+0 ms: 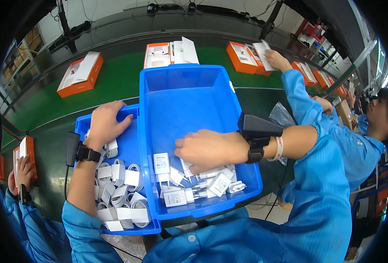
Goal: Picking power adapters and cable bundles from bins and placing them into product boxes on a conveyor line.
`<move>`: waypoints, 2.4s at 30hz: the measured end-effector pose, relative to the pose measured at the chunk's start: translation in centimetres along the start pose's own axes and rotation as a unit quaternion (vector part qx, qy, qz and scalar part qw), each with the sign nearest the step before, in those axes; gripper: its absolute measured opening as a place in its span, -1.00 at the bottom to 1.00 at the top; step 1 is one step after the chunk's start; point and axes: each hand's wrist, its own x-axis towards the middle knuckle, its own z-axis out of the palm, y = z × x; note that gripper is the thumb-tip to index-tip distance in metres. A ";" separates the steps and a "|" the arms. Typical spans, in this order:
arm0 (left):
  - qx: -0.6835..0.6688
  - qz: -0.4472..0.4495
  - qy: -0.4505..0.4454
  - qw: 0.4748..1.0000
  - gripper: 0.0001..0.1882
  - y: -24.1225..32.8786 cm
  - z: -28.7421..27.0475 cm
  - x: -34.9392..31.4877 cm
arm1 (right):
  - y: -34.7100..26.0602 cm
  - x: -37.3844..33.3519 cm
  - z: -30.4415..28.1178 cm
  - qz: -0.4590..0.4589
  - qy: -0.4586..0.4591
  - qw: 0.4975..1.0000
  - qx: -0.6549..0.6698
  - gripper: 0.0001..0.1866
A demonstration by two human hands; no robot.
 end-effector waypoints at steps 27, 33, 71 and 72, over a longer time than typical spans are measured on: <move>-0.039 0.003 0.029 0.999 -0.69 0.1 0.5 0.7 | 28.3 13.5 -13.7 0.174 0.264 0.935 -0.161 -0.36; -0.042 -0.004 0.016 0.999 -0.71 -0.1 0.5 0.7 | 30.4 14.5 -12.5 0.242 0.230 0.935 -0.120 -0.37; -0.458 -0.116 0.045 0.880 -0.83 -4.2 0.3 1.3 | -1.9 18.4 -3.9 -0.079 0.120 0.988 -0.051 -0.76; -0.464 -0.121 0.049 0.876 -0.83 -4.4 0.1 1.1 | -2.1 18.6 -4.0 -0.095 0.126 0.986 -0.058 -0.81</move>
